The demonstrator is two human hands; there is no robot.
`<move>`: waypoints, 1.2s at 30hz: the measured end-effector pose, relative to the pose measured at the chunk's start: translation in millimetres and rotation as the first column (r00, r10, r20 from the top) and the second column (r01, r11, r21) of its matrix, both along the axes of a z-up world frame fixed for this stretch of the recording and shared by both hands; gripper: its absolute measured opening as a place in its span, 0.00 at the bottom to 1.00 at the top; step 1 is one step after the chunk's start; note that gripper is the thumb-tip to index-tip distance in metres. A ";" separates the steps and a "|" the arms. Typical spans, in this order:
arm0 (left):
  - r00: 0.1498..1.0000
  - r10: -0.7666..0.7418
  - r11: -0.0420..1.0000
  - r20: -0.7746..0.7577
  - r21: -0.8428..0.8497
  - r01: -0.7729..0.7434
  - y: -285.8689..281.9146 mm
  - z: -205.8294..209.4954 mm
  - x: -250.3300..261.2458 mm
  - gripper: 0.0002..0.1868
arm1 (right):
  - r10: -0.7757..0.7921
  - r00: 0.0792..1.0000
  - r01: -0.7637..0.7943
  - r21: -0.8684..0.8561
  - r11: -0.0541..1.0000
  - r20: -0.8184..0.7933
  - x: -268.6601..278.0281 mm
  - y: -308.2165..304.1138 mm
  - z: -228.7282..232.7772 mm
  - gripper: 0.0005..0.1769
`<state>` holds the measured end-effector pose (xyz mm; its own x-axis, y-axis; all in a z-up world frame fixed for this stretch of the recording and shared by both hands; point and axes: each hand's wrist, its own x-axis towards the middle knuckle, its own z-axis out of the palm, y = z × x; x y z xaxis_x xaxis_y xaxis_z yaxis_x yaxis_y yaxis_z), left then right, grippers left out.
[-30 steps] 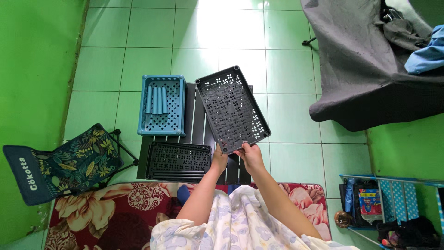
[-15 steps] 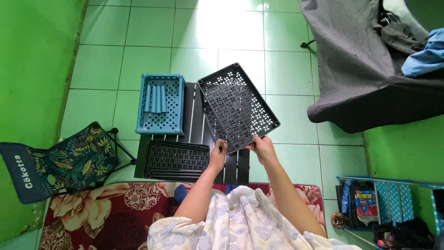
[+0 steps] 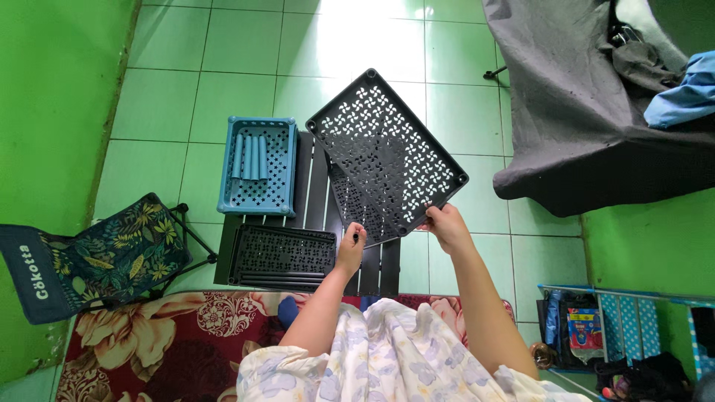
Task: The person assembles a small plastic storage rack by inserting metal rods into blue and black perforated trays. They connect the trays and rods to form a multi-tiered structure and place it on a low bench.
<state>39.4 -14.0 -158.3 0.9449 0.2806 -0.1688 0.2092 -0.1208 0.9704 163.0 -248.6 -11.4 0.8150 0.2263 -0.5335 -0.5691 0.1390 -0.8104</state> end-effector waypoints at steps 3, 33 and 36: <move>0.999 0.031 0.998 -0.043 0.053 -0.029 -2.5 8.9 -0.9 0.12 | 0.006 1.000 -0.006 0.050 0.999 -0.005 -6.3 -5.9 19.7 0.08; 0.845 0.530 0.680 -0.063 -0.564 -0.469 253.4 162.7 -206.3 0.20 | 0.399 0.888 -0.318 -0.323 0.891 0.229 -171.0 218.6 -33.7 0.13; 0.854 0.516 0.673 -0.071 -0.584 -0.455 260.6 133.2 -224.1 0.21 | 0.474 0.850 -0.247 -0.621 0.744 0.230 -221.6 228.0 -64.0 0.19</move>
<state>-184.7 246.6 -25.2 0.7218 0.5867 -0.3672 -0.0125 0.5415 0.8406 -58.5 -20.6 -75.4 0.8850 0.3040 -0.3526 -0.1405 -0.5477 -0.8248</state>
